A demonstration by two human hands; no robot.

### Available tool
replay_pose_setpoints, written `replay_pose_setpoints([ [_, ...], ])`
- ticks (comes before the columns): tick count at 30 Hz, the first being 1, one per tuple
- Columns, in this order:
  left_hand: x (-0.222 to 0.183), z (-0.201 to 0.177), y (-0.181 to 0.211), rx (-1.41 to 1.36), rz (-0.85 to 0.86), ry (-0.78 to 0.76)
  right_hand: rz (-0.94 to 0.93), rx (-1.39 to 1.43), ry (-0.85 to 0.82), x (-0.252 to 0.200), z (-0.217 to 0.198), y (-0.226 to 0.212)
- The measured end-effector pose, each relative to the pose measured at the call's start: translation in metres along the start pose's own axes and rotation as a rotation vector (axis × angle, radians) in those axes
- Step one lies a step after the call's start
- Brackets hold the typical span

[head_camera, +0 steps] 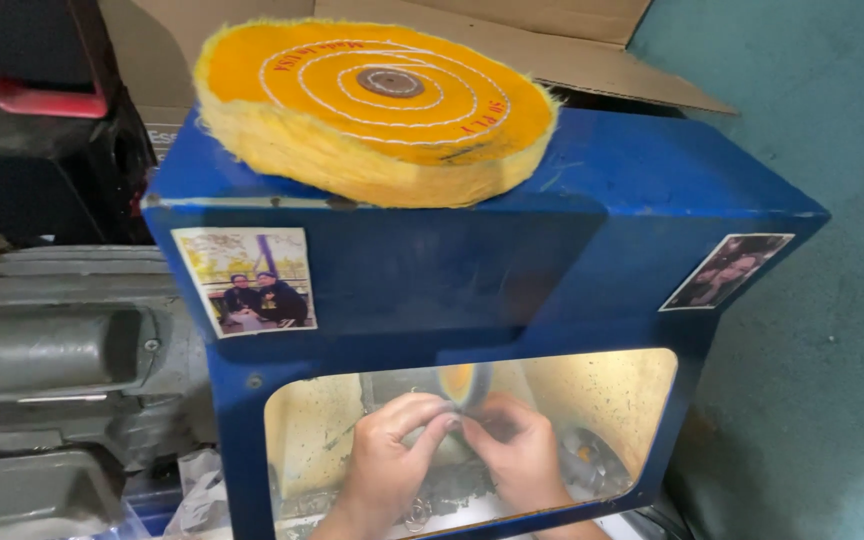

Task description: Polishing small metal rings using a bench-mounted polishing wheel inside a protective enclosure.

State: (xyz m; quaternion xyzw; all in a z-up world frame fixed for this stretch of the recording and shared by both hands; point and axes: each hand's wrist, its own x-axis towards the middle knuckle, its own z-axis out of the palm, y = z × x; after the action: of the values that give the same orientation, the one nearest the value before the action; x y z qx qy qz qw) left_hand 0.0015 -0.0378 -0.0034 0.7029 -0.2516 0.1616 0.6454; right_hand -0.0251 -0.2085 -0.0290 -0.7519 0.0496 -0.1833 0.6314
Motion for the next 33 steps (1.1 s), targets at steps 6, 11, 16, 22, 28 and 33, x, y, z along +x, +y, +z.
replay_pose_setpoints([
  [6, 0.0, 0.009, -0.009, 0.003, -0.015, 0.021, -0.03, -0.062, 0.0, 0.003, -0.005, 0.003],
  [11, -0.004, 0.022, -0.016, 0.104, -0.016, 0.029, -0.072, -0.067, 0.006, 0.003, -0.015, 0.0],
  [16, -0.004, 0.023, -0.012, 0.043, -0.094, -0.007, -0.045, -0.034, -0.016, 0.004, -0.022, -0.012],
  [22, -0.005, 0.024, -0.039, -0.112, -0.45, -0.116, -0.015, -0.05, -0.235, 0.006, -0.05, 0.006],
  [28, 0.0, 0.036, -0.051, -0.154, -0.553, -0.342, 0.031, -0.055, -0.319, 0.011, -0.065, -0.013],
  [33, -0.004, 0.037, -0.047, -0.335, -0.649, -0.289, -0.341, -0.109, -0.281, 0.009, -0.052, -0.007],
])
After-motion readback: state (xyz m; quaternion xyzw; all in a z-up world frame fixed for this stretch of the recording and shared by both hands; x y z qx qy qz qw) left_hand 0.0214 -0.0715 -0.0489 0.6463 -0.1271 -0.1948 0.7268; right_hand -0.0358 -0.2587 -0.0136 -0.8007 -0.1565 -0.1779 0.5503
